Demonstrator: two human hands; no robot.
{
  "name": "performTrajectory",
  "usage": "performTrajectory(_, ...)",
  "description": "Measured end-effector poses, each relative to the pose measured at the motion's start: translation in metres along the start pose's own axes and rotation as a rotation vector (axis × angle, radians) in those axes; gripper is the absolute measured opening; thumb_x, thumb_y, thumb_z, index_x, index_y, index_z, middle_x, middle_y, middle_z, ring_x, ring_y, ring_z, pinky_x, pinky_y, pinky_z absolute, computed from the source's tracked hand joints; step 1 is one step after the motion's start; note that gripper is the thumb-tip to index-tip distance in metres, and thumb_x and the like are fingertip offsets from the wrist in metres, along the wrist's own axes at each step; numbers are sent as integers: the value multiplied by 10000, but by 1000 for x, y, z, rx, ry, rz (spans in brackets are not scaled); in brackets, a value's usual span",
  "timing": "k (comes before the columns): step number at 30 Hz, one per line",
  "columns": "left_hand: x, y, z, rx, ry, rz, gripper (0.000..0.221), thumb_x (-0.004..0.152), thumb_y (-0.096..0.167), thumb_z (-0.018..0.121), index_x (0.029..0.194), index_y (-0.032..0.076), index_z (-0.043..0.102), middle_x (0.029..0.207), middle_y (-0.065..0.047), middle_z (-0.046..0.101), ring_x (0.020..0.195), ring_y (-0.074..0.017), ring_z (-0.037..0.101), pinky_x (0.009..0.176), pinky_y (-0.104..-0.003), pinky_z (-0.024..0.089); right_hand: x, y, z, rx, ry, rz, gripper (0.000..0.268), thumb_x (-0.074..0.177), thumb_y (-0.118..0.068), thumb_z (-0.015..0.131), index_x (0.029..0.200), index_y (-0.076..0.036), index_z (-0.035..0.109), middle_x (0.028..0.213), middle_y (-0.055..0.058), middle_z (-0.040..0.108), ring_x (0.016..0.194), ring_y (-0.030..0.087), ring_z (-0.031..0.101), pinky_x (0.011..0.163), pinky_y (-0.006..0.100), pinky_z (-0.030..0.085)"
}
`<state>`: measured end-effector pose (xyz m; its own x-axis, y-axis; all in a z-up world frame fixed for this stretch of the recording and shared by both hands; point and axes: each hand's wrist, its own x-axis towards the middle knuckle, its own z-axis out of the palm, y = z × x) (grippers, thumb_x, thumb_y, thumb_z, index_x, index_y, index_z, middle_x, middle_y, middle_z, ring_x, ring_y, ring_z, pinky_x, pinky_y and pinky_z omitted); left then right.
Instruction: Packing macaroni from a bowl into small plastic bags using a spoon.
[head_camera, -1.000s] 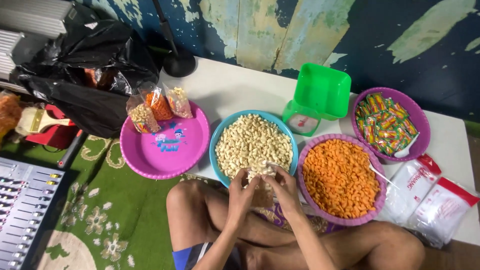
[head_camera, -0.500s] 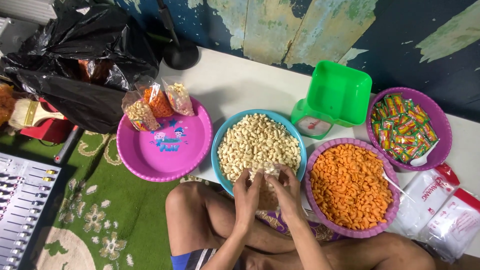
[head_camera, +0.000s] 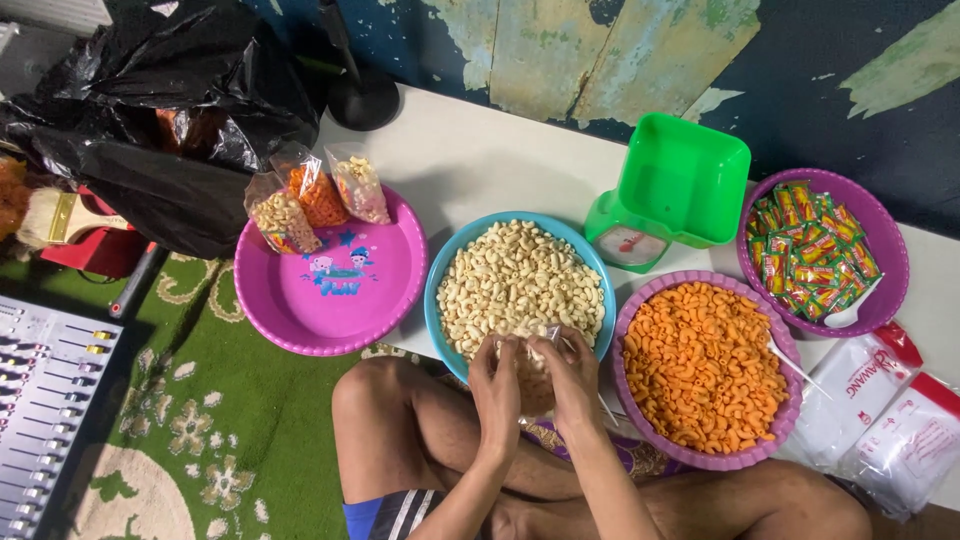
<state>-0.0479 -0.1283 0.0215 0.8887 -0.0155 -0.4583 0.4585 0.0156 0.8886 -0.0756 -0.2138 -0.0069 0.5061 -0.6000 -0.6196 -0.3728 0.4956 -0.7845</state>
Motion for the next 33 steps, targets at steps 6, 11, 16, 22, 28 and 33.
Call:
performTrajectory(6,1,12,-2,49,-7,-87,184,930,246,662,814,111,709,678,10,589,645,-113,465,691,-286,408,-9,-16,9,18,53,84,251,808,-129,814,994,-105,647,1021,67,702,873,216,619,782,366,479)
performTrajectory(11,-1,19,-3,57,-15,-97,298,938,292,567,938,79,776,893,-23,735,847,-138,589,814,-306,449,2,-6,5,55,68,47,290,755,-161,854,966,-122,658,996,68,774,1041,226,698,1009,394,463)
performTrajectory(16,0,9,-5,42,-19,-42,287,971,258,531,826,61,680,780,-35,649,809,-143,545,776,-328,422,-7,-17,9,64,82,113,256,813,-212,801,1013,-115,675,1102,77,754,1095,244,672,949,429,499)
performTrajectory(22,-5,10,-6,70,-23,12,352,965,320,546,867,65,767,838,-29,768,836,-133,646,807,-325,462,-14,-28,10,39,126,208,330,815,-320,796,998,-112,615,1117,97,697,1055,292,650,912,472,525)
performTrajectory(28,-11,15,-8,4,-49,50,366,1016,327,579,731,99,602,652,25,489,678,-98,408,682,-310,354,-10,-15,3,118,91,136,280,810,-220,817,958,-110,605,1058,107,760,955,296,698,800,444,541)
performTrajectory(33,-11,20,-10,73,-17,2,390,964,369,554,936,58,787,829,-32,750,826,-127,638,802,-318,467,-22,-24,1,105,0,108,275,738,-185,806,975,-132,677,1297,133,749,1355,284,587,1125,469,386)
